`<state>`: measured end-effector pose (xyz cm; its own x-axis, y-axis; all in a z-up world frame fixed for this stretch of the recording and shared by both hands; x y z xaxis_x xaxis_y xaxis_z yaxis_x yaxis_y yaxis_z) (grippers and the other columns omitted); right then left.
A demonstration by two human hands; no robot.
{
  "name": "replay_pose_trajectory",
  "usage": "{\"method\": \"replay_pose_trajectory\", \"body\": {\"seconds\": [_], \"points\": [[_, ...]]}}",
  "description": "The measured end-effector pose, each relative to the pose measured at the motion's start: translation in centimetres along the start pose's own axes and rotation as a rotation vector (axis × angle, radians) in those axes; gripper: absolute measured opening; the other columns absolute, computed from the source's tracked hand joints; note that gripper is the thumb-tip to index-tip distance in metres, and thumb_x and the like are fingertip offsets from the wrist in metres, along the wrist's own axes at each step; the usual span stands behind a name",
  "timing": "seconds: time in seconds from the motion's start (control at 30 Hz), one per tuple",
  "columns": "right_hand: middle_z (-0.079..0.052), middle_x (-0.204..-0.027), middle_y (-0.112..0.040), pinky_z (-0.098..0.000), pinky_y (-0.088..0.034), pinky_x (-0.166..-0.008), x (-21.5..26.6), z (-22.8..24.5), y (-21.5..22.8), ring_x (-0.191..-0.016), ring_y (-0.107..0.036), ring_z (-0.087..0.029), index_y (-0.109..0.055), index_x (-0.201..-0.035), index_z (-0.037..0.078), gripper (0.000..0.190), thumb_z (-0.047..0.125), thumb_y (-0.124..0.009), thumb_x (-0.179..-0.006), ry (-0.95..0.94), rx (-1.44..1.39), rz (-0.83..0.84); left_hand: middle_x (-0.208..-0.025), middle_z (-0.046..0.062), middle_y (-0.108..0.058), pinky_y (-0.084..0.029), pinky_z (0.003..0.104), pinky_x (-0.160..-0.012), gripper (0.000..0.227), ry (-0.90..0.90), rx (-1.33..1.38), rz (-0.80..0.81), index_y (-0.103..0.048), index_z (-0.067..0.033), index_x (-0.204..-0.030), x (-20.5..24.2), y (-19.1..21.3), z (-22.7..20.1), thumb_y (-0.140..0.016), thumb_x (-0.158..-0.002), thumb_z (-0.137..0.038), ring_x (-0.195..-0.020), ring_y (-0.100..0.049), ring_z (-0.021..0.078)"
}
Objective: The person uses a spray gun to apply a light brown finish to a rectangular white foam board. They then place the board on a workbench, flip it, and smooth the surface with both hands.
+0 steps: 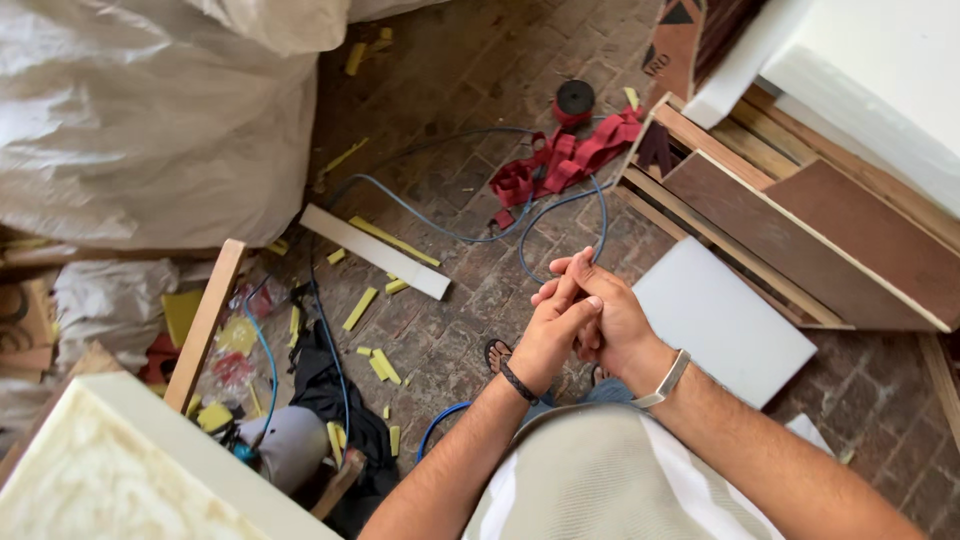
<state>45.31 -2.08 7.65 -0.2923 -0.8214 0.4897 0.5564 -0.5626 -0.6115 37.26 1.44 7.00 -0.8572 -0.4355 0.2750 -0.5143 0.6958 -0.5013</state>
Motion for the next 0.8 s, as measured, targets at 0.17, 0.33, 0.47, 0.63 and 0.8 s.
{"method": "replay_pose_trajectory", "body": {"seconds": [0.17,0.33,0.47,0.63,0.8], "points": [[-0.019,-0.094,-0.073,-0.0320,-0.052,-0.051,0.9,1.0,1.7,-0.073,-0.067,-0.024,-0.060,-0.108,0.010,0.058,0.064,-0.042,-0.099,0.036,0.015,-0.184,-0.070,-0.001,-0.058,-0.047,0.024,-0.051,0.065,0.112,0.022,0.176,-0.034,-0.0162,-0.165,-1.8,-1.0,0.8,-0.057,-0.105,-0.024,-0.059,-0.057,0.0090],[-0.021,-0.096,-0.071,-0.0310,-0.055,-0.054,2.3,1.7,2.1,-0.074,-0.068,-0.023,-0.058,-0.106,0.009,0.051,0.058,-0.044,-0.101,0.074,-0.058,-0.258,-0.072,-0.001,-0.060,-0.048,0.024,-0.049,0.064,0.168,-0.004,0.241,-0.038,-0.0138,-0.163,-2.4,-2.0,1.1,-0.061,-0.104,-0.023,-0.058,-0.058,0.0088],[-0.020,-0.094,-0.071,-0.0289,-0.038,-0.031,3.7,2.4,2.0,-0.060,-0.064,-0.020,-0.059,-0.104,0.011,0.049,0.057,-0.043,-0.099,0.103,-0.037,-0.283,-0.075,-0.002,-0.061,-0.048,0.023,-0.050,0.066,0.197,-0.034,0.283,-0.037,-0.0153,-0.164,-2.1,-3.1,1.0,-0.061,-0.103,-0.023,-0.060,-0.059,0.0078],[-0.021,-0.093,-0.072,-0.0287,-0.029,-0.025,5.6,3.9,2.4,-0.048,-0.057,-0.018,-0.058,-0.104,0.011,0.050,0.058,-0.043,-0.098,0.117,-0.040,-0.338,-0.078,-0.001,-0.062,-0.048,0.023,-0.051,0.066,0.199,-0.057,0.317,-0.036,-0.0130,-0.164,-2.1,-5.0,0.8,-0.061,-0.104,-0.022,-0.062,-0.060,0.0083],[-0.021,-0.094,-0.072,-0.0276,-0.030,-0.026,6.2,5.4,2.6,-0.048,-0.057,-0.016,-0.059,-0.105,0.010,0.052,0.059,-0.042,-0.098,0.160,-0.060,-0.289,-0.079,0.000,-0.063,-0.048,0.024,-0.050,0.067,0.148,-0.045,0.314,-0.035,-0.0129,-0.164,-2.7,-6.5,-0.1,-0.062,-0.102,-0.019,-0.061,-0.059,0.0093]]}}
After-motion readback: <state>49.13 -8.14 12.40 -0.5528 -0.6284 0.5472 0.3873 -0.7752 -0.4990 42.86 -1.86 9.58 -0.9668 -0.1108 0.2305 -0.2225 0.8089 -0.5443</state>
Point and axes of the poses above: each hand's wrist, its own x-axis away from the middle knuckle, its own y-axis out of the back of the hand, z = x × y, the point moved 5 cm from there along -x, towards the middle knuckle
